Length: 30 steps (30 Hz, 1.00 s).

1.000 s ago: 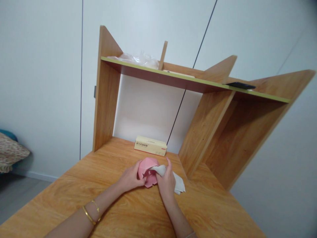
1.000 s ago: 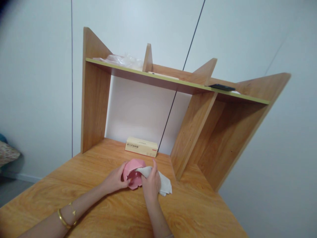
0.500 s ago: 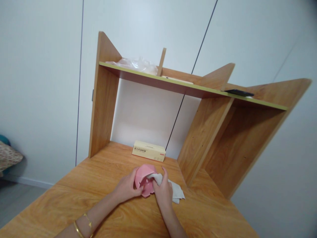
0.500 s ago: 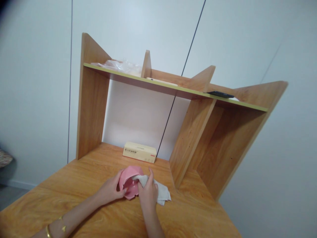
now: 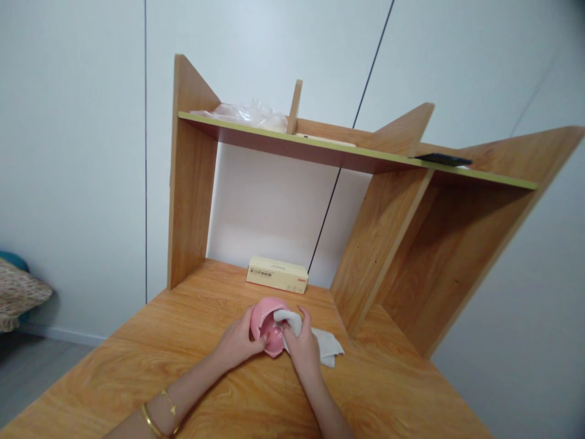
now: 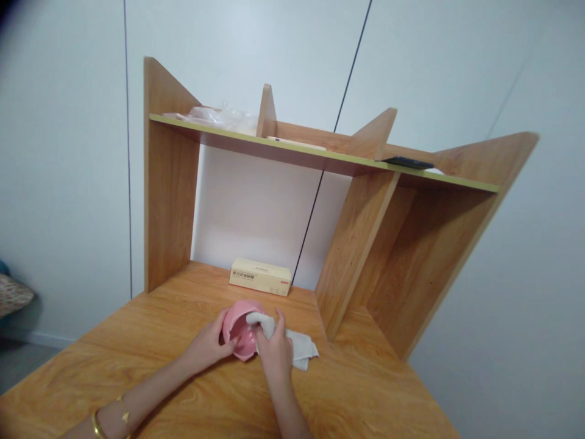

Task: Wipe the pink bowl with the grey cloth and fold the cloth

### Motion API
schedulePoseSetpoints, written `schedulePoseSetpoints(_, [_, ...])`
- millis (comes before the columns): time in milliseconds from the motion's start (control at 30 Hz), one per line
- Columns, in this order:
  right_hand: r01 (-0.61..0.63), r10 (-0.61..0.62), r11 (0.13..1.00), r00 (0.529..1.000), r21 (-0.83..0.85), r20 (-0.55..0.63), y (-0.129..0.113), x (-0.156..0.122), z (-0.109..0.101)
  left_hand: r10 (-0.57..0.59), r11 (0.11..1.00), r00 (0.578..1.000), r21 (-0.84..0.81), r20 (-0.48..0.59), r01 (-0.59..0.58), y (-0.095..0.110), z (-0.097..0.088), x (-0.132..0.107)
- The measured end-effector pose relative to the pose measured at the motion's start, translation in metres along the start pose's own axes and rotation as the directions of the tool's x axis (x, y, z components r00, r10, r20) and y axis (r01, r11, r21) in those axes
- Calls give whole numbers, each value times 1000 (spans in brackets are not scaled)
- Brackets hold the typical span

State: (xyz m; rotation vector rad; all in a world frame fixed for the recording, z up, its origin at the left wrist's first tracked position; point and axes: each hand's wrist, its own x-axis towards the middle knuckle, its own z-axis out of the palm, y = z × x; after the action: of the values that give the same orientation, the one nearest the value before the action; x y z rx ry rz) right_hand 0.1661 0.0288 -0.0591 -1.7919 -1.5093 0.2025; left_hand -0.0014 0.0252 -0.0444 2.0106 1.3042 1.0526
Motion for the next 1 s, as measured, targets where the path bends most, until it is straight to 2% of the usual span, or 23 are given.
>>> schedulePoseSetpoints(100, [-32, 30, 999, 998, 28, 56, 2, 1, 3, -2, 1000, 1000, 13, -16, 2, 0, 0, 0])
schedulePoseSetpoints(333, [94, -123, 978, 980, -184, -153, -12, -3, -17, -14, 995, 1000, 94, -14, 15, 6, -4, -3])
schedulePoseSetpoints(467, [83, -102, 983, 988, -164, -114, -13, -3, -17, -23, 992, 999, 120, -35, 27, 9, -5, -4])
schedulePoseSetpoints(567, [9, -10, 996, 1000, -90, -9, -7, 0, -8, -47, 988, 998, 147, -52, 54, 10, -4, -4])
schedulePoseSetpoints(633, [-20, 17, 998, 999, 63, 34, -1, 2, -2, -50, 986, 997, 155, -51, 57, 11, -3, -5])
schedulePoseSetpoints(700, [-15, 11, 971, 1000, 237, 18, 3, 3, 2, -52, 986, 997, 156, -55, 60, 11, -3, -5])
schedulePoseSetpoints(767, [18, -7, 944, 999, 329, -34, 4, 3, 1, -60, 986, 996, 152, -61, 69, 11, -3, -6])
schedulePoseSetpoints(833, [65, -40, 943, 996, 328, -83, 4, 3, -3, -64, 988, 997, 138, -52, 71, 11, -3, -6])
schedulePoseSetpoints(933, [134, -105, 963, 986, 234, -132, 2, 2, -7, -58, 991, 998, 122, -39, 63, 10, -3, -7])
schedulePoseSetpoints(1000, [140, -115, 971, 984, 195, -133, 2, 2, -7, -58, 989, 997, 133, -48, 64, 11, -3, -7])
